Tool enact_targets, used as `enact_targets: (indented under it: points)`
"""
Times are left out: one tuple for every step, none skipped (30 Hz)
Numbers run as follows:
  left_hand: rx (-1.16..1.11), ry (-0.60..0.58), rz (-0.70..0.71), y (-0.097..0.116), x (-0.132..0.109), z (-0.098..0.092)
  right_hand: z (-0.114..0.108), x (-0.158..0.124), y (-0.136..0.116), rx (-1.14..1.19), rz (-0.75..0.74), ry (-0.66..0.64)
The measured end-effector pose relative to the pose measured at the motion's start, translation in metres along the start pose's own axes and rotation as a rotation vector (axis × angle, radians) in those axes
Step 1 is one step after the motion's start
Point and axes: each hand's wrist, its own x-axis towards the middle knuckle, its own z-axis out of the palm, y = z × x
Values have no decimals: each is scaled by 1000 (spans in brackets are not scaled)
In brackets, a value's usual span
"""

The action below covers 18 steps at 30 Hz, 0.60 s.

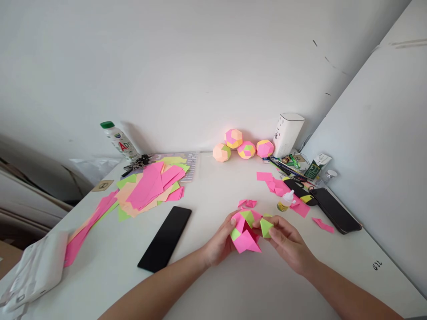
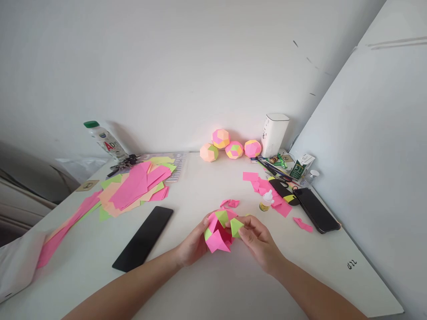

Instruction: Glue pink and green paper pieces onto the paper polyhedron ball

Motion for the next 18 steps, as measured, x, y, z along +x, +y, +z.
enact_targets:
  points:
    - [-8,-13,-7,-1,1,-2,0,-1,-1,-74,-14,2]
    - [-14,-23,-12,-3,1,-4,0,-2,-1,-144,-31,5]
    - [-17,-28,-15,-4,1,-6,0,-3,-1,-206,-52,12]
    - [-18,-29,-20,-5,1,-8,0,-4,-2,-259,-73,21]
    - [-17,-27,-28,-6,0,-9,0,-5,-2,-302,-91,31]
    - [-15,-25,-37,-6,0,-9,0,-5,-2,-334,-106,42]
    - [-16,-26,-47,-6,-1,-9,0,-5,-2,-353,-120,50]
    - [-17,-28,-56,-5,-1,-8,0,-4,-2,-362,-129,55]
    - [-20,-31,-63,-4,-2,-7,0,-4,-2,-359,-132,59]
    - [-21,-34,-66,-4,-2,-6,0,-3,-2,-346,-132,61]
    - [-19,-40,-68,-3,-2,-6,1,-3,-3,-325,-130,61]
    - [-16,-50,-68,-3,-2,-5,1,-2,-3,-302,-130,59]
    - [-12,-60,-65,-3,-2,-5,2,-2,-4,-283,-132,55]
    - [-6,-71,-60,-3,-2,-6,3,-2,-4,-270,-135,46]
    - [-1,-79,-55,-4,-2,-6,3,-2,-4,-261,-138,34]
    - [2,-82,-53,-4,-2,-7,3,-1,-3,-252,-140,25]
    - [5,-81,-53,-5,-1,-8,3,-1,-3,-238,-140,24]
    - [7,-78,-54,-5,-1,-8,3,-1,-1,-218,-136,30]
